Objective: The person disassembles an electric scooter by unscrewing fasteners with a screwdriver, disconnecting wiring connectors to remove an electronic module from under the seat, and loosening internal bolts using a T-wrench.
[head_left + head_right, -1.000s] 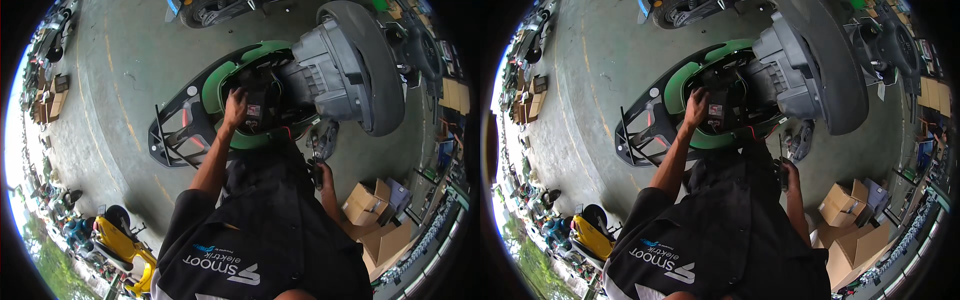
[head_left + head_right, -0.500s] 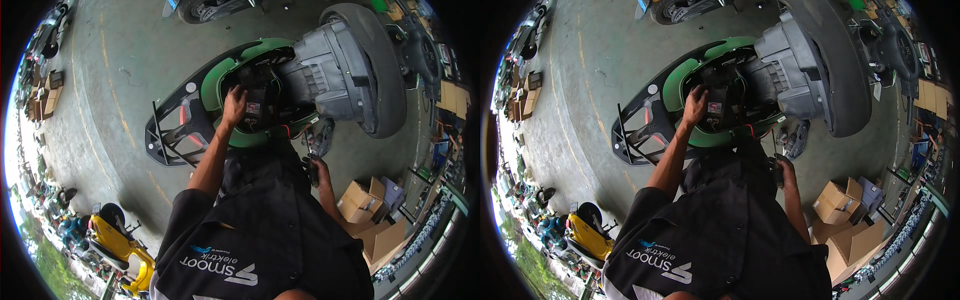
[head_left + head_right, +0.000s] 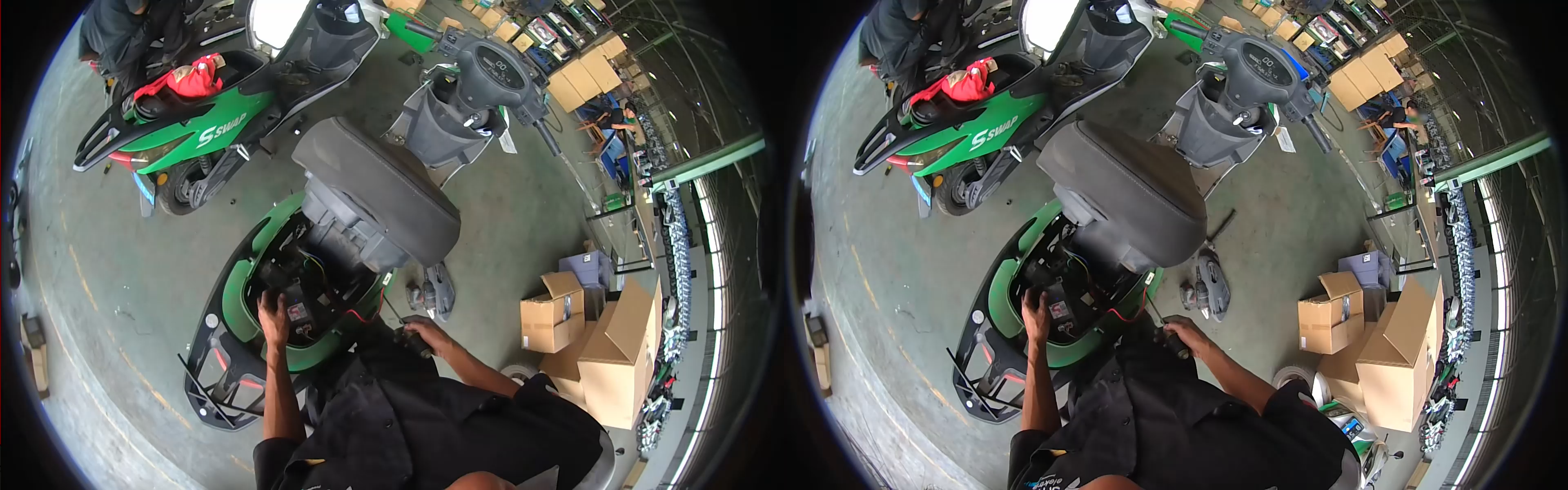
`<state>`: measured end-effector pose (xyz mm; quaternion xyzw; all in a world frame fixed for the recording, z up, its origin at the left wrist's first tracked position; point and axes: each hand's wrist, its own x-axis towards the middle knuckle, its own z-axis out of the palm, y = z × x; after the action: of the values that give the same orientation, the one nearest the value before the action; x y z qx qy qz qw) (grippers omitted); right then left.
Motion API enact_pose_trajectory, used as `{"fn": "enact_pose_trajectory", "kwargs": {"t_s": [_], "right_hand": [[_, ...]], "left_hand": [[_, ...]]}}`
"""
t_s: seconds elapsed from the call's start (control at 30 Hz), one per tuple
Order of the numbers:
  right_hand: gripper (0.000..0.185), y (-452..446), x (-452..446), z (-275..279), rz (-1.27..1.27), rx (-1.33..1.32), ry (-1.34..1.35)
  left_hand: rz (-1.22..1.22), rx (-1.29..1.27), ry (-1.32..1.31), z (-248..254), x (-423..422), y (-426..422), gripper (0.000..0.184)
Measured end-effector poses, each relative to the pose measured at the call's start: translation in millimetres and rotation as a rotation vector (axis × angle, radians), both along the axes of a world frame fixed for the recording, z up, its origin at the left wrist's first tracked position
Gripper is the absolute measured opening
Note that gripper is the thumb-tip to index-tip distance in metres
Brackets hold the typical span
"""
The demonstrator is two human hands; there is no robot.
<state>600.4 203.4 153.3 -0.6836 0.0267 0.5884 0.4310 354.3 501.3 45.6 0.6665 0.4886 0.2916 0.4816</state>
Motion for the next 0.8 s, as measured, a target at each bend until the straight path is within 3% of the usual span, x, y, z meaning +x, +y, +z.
{"fn": "enact_pose_trajectory", "kwargs": {"t_s": [0.27, 0.4, 0.53, 0.6, 0.8], "right_hand": [[0.025, -10, 1, -27, -0.005, 0.063, 0.055], [0.025, -2, 1, -8, 0.043, 0.020, 0.013], [0.030, -4, 0, -17, 0.002, 0.036, -0.011], [0.031, -10, 4, -28, 0.009, 0.062, 0.058], [0.035, -9, 2, -30, -0.040, 0.049, 0.101]], "left_hand": [[-0.028, -0.002, -0.013, 6, 1, -1, 0.027], [-0.048, 0.039, 0.035, 16, 3, -2, 0.027], [0.021, -0.037, -0.083, 17, 5, -5, 0.024], [-0.004, 0.044, 0.036, 18, 3, -3, 0.024], [0.011, 0.062, 0.073, 12, 2, -2, 0.026]]}}
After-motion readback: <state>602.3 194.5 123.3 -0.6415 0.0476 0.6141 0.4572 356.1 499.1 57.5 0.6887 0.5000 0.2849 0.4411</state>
